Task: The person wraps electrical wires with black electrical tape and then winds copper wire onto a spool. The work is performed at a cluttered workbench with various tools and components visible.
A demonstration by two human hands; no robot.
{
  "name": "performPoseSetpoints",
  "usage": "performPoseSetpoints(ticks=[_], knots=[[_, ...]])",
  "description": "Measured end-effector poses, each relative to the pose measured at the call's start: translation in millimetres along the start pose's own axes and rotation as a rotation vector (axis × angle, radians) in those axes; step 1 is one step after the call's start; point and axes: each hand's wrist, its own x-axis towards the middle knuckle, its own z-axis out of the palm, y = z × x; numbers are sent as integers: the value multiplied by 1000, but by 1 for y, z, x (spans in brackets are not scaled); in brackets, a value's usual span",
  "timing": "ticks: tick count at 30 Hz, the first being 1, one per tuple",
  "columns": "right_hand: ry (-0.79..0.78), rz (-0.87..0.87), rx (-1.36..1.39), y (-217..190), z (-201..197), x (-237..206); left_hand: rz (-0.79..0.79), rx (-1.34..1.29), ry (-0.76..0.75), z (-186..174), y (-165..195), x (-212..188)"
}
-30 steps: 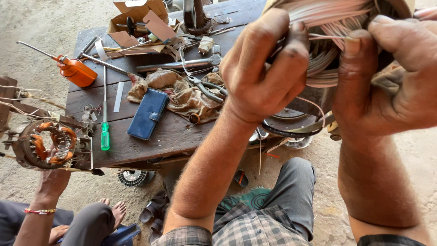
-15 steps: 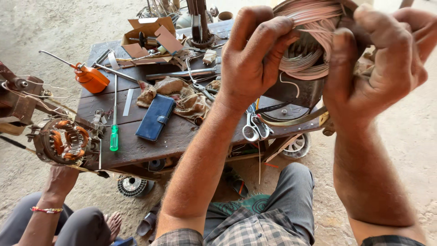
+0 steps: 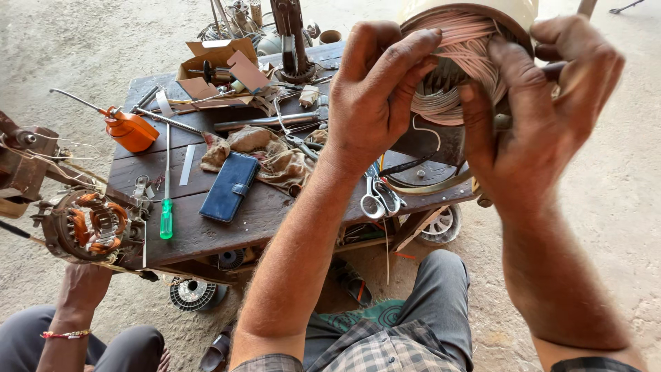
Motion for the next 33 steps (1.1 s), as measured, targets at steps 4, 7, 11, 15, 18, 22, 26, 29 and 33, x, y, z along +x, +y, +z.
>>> performPoseSetpoints(ticks=[4,7,11,15,18,22,26,29,33], knots=[[-48,120,126,-13,-7,-3,20,-34,-50,-11,1,2],[-89,156,212,-14,-14,1,-30,-57,-99,-15,1,2],[-136,146,190,-14,-23,7,-76,-109,-77,-15,2,2],[-133,108,133,-20,-29,8,-205,-179,-112,-24,6,6],[-123,52,67,-24,-30,11,-87,-116,-81,-31,12,8],[-107,-28,0,-25,-30,19,-58,-123,-37,-31,16,2],[-161,-117,-31,-24,-40,23,-155,-352,-114,-33,2,-4],[-240,-153,-23,-20,-49,25,-219,-536,-139,-45,-10,-13],[-212,-217,-32,-5,-48,26,-346,-681,-87,-61,-15,-34]])
